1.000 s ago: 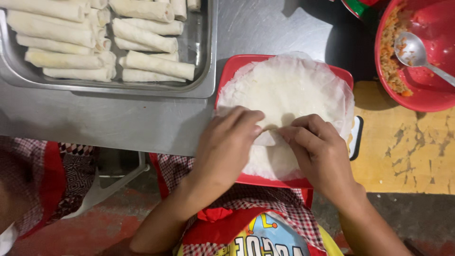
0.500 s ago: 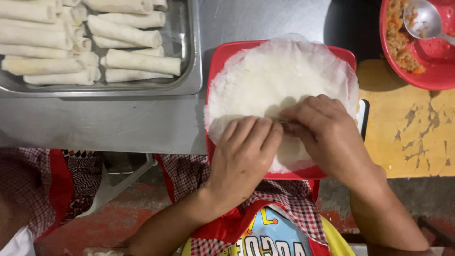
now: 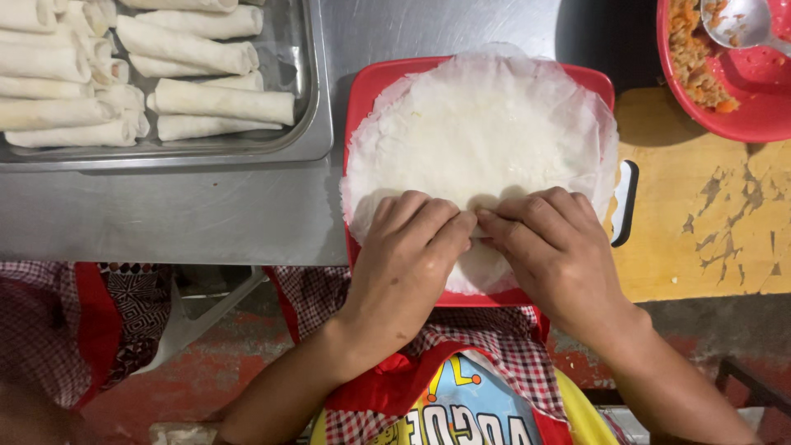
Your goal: The person prepares spring rolls by placing filling on a wrapper with a spoon and rolling it by hand, repeating the process with multiple wrappers.
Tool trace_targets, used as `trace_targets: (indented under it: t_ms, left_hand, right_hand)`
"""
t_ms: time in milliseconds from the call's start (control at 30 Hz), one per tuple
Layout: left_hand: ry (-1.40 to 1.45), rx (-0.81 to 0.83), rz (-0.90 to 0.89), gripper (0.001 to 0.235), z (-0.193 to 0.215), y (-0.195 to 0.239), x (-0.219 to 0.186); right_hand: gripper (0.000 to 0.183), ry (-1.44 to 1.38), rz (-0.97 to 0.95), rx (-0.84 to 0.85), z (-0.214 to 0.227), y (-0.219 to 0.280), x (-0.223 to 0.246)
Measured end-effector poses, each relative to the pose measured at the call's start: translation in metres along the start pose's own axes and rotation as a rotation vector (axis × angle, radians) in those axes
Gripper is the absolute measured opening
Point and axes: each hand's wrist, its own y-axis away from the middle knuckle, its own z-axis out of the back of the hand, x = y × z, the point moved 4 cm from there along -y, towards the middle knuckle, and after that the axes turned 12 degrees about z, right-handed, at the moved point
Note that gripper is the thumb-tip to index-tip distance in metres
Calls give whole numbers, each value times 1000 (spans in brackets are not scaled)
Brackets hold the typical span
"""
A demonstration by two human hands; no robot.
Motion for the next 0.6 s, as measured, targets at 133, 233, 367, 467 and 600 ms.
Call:
trace_targets:
  t_ms: [133, 233, 367, 467, 600]
  left_hand:
    - [-2, -11, 3, 23, 6, -1, 1]
    - [21, -6, 74, 23, 9, -5, 0]
    - [-24, 43, 105, 19, 11, -14, -1]
    - [-60, 86, 122, 17, 9, -20, -1]
    - [-47, 69, 137, 20, 9, -23, 0]
  right_hand:
    - [38, -7, -22, -2, 1, 1, 0]
    - [30, 18, -56, 1, 3, -3, 0]
    - [29, 37, -124, 70, 5, -8, 0]
    - [28, 48, -169, 113, 4, -11, -2]
    - [22, 64, -163, 97, 5, -15, -4]
